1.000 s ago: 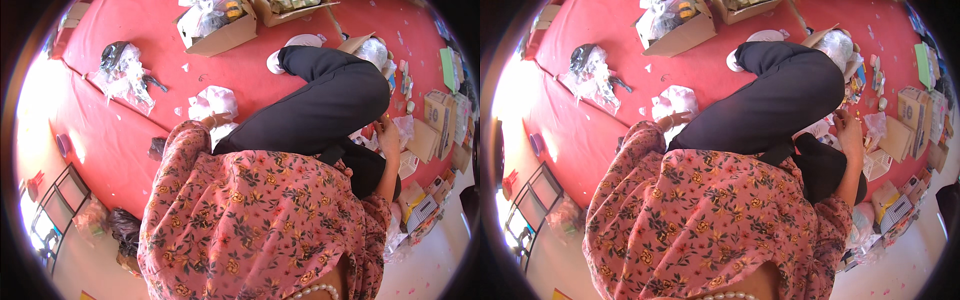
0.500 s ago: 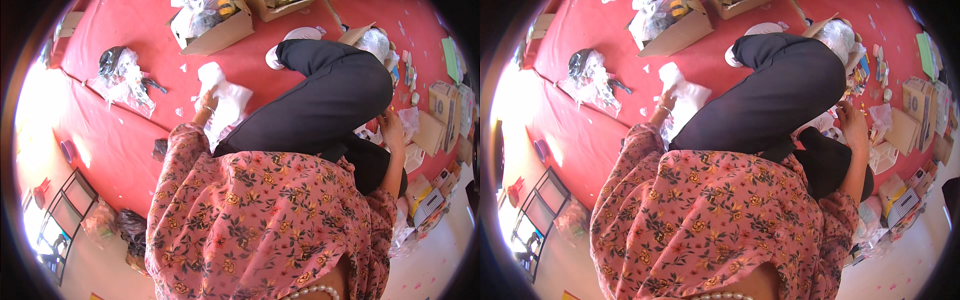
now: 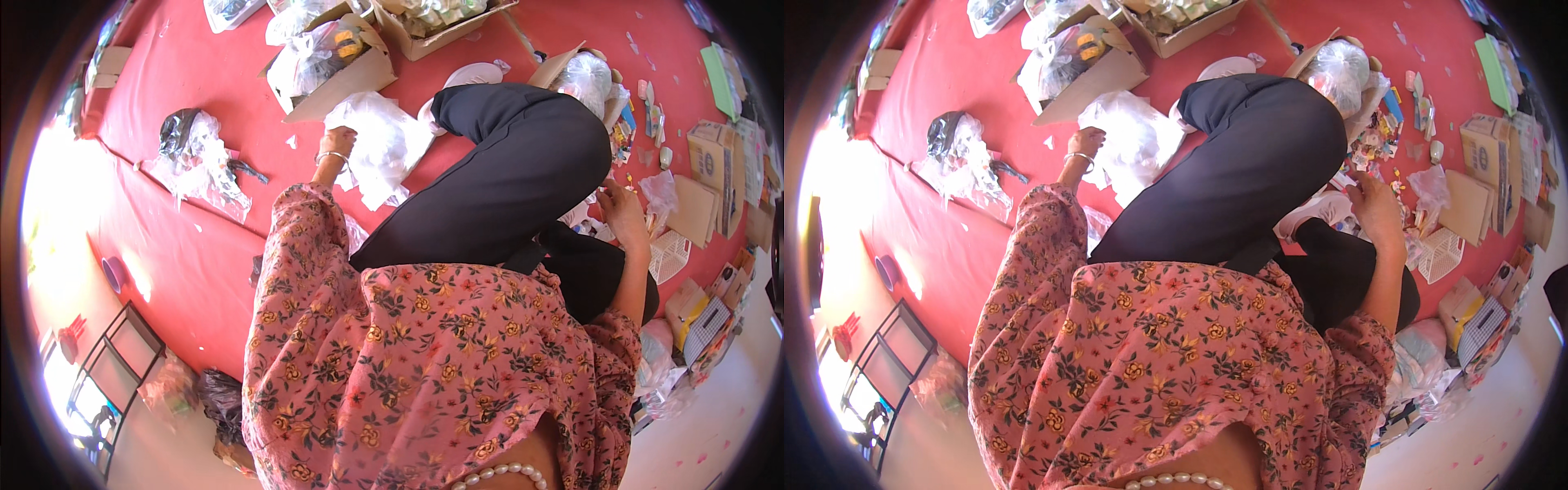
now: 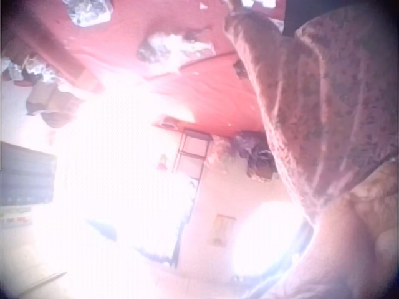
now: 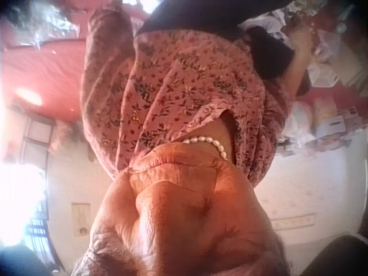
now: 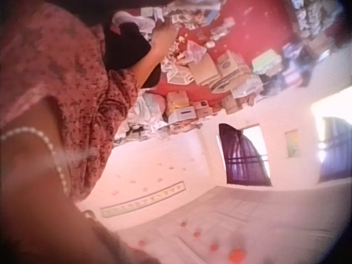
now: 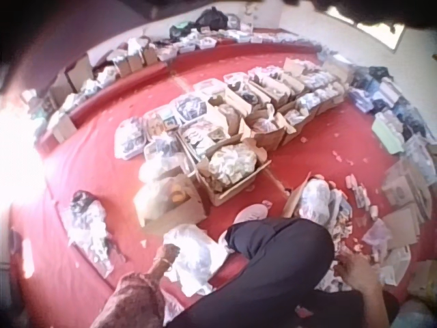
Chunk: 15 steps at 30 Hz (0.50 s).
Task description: The person sits on a red floor surrounded by cardboard boxes and plastic bags, sorting small colorful items into a clear plastic bag. They pick up individual items from a pile and place them into the bag, occasionally adjusting the bag's position.
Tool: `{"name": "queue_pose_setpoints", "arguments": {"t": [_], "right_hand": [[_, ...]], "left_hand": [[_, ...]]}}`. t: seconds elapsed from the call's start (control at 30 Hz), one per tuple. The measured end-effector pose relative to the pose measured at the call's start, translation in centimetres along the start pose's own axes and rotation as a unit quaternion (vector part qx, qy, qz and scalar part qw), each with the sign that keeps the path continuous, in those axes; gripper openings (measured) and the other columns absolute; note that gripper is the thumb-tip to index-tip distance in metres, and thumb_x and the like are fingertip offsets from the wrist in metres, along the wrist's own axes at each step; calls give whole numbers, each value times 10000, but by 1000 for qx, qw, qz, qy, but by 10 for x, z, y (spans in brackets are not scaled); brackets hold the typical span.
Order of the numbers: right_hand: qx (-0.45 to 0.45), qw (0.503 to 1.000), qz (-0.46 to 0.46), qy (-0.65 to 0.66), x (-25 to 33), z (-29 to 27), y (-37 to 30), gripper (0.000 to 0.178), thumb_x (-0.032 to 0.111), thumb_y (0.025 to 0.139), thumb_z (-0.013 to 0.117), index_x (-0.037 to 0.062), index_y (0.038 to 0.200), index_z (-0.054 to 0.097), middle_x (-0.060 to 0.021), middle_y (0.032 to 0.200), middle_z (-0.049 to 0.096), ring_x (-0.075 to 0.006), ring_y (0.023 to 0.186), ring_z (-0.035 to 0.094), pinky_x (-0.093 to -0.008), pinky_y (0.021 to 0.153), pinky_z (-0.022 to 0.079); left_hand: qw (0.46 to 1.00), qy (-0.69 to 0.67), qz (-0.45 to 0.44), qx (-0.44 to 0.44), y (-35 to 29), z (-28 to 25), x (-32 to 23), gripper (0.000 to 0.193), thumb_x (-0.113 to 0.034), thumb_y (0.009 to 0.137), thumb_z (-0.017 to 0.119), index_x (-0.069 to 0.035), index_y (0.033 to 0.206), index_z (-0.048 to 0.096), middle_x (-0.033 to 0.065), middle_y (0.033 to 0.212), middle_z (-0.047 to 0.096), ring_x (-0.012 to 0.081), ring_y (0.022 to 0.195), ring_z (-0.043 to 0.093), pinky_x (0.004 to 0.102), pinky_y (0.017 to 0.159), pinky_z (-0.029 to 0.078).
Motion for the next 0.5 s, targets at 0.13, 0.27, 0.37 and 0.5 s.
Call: {"name": "queue_pose_setpoints", "arguments": {"t": [0.13,0.27,0.37,0.5], "right_hand": [[-24,999,-34,-22,2,-1,2,276,178,792,518,-11,989,557,-219,841,582,-350,792,564,-406,696,428],[-50,995,-69,-49,0,-3,0,277,182,806,518,-20,995,537,-212,848,579,-355,809,551,-413,690,417],[-34,994,-84,-61,-1,12,15,264,177,795,518,-4,984,553,-198,859,586,-350,831,549,-416,710,420],[-42,996,-56,-62,-4,-2,5,255,174,790,516,5,975,563,-187,867,592,-346,841,549,-416,721,424]], "left_hand": [[977,-107,-164,-85,24,-2,31,200,-67,746,571,-34,942,588,76,791,603,160,648,593,254,552,500],[785,-483,-363,-135,50,15,13,400,-87,661,704,-83,1016,519,112,839,550,228,664,559,327,528,494],[780,-422,-382,-260,45,15,-14,436,-93,634,740,-137,1008,519,112,822,543,243,647,533,355,519,479],[709,-539,-399,-217,81,30,-15,342,-35,704,653,-141,994,506,84,819,547,232,641,525,356,516,462]]}}
Point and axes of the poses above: each hand's wrist, its own y-axis towards the middle knuckle, its own z-axis out of the palm, x = y × z, the point moved 1 cm from there along y, towards the middle knuckle
